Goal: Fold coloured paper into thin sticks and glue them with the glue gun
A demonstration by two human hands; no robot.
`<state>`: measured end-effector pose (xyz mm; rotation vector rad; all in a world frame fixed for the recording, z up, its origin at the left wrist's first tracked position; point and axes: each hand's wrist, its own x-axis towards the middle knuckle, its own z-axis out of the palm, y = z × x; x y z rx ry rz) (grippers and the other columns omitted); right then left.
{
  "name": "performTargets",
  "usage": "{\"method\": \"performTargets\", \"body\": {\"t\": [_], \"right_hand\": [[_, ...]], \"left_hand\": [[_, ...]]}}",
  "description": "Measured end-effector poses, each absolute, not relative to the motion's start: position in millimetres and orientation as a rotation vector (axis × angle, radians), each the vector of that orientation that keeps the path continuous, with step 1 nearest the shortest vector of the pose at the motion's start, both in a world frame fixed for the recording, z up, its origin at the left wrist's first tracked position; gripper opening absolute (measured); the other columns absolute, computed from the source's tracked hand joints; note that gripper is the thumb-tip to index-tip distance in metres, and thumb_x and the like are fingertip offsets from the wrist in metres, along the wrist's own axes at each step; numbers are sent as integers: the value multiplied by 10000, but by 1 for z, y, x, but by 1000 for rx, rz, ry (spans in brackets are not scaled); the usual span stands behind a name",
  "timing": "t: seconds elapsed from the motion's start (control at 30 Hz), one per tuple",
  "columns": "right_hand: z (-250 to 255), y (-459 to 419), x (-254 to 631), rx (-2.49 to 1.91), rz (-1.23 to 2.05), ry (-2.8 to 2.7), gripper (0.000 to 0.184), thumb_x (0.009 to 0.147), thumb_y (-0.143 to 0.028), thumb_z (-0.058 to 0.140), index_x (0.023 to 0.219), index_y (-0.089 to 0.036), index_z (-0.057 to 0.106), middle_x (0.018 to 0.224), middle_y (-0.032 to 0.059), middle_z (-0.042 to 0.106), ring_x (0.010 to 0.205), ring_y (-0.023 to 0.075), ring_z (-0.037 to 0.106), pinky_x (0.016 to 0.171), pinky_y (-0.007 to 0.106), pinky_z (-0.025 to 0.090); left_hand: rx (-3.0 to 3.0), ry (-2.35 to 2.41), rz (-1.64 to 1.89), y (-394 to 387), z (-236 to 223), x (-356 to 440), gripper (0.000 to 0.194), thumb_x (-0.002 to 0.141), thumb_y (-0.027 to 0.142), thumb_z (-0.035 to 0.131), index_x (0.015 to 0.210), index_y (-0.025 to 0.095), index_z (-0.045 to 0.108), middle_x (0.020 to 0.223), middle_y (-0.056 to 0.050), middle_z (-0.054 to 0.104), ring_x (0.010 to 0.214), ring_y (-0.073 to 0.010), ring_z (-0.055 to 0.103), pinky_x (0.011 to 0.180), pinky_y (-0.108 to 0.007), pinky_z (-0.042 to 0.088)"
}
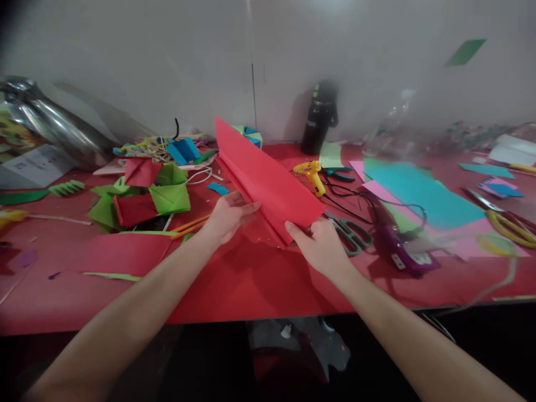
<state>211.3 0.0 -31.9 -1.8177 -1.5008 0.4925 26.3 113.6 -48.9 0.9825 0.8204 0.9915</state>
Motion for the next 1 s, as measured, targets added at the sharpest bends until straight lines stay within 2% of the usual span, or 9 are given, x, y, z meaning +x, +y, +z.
{"method": "performTargets", "body": {"t": [0.07, 0.13, 0.23, 0.33, 0.47, 0.7, 0.87, 1.0], "right_hand": [[-33, 2, 213, -1824, 588, -1396, 541, 808, -482, 662, 448, -245, 335, 428, -34, 381, 447, 120, 398, 469, 290, 346], [-34, 5, 214, -1755, 775, -1229, 474, 763, -468, 722, 476, -225, 434, 476, -26, 463, 479, 134, 457, 501, 301, 416], [-37, 8, 213, -1529, 1116, -922, 283, 706, -410, 801, 653, -187, 636, 663, 14, 652, 586, 169, 599, 615, 340, 537], [-40, 9, 213, -1404, 1261, -774, 245, 683, -346, 842, 825, -187, 722, 804, 36, 734, 644, 175, 660, 660, 343, 569], [-44, 8, 216, -1365, 1293, -756, 256, 710, -336, 843, 900, -191, 753, 869, 45, 766, 656, 167, 679, 683, 340, 578], [-45, 9, 219, -1336, 1265, -732, 284, 713, -365, 846, 903, -176, 753, 957, 78, 781, 730, 196, 715, 710, 351, 588], [-44, 9, 218, -1345, 1174, -709, 271, 699, -379, 845, 875, -198, 748, 952, 66, 779, 758, 226, 727, 703, 386, 593], [-42, 10, 215, -1341, 1184, -702, 258, 694, -375, 847, 854, -200, 745, 925, 67, 777, 756, 234, 728, 693, 389, 596]], "left_hand": [[948, 797, 976, 115, -48, 24, 347, 631, 103, 845, 931, 140, 675, 956, -79, 739, 823, -185, 704, 811, -374, 596], [918, 782, 966, 116, -47, 24, 329, 629, 62, 814, 912, 144, 669, 924, -68, 740, 801, -177, 703, 814, -370, 591], [896, 768, 949, 116, -45, 24, 334, 637, 16, 767, 920, 152, 655, 895, -55, 734, 785, -171, 699, 795, -354, 584], [907, 756, 937, 115, -45, 24, 348, 639, -6, 740, 927, 161, 637, 893, -52, 728, 787, -173, 699, 794, -352, 574], [945, 764, 915, 116, -47, 24, 344, 652, -7, 709, 948, 155, 643, 898, -61, 733, 777, -165, 694, 775, -328, 564], [933, 753, 890, 119, -48, 22, 350, 645, 23, 754, 958, 151, 663, 915, -59, 728, 818, -163, 691, 788, -316, 564], [925, 734, 905, 120, -47, 21, 377, 591, 11, 742, 928, 156, 652, 898, -42, 722, 809, -155, 686, 779, -300, 546], [940, 740, 935, 120, -50, 23, 362, 557, 6, 668, 884, 158, 637, 861, -36, 719, 779, -157, 671, 770, -306, 529]]}}
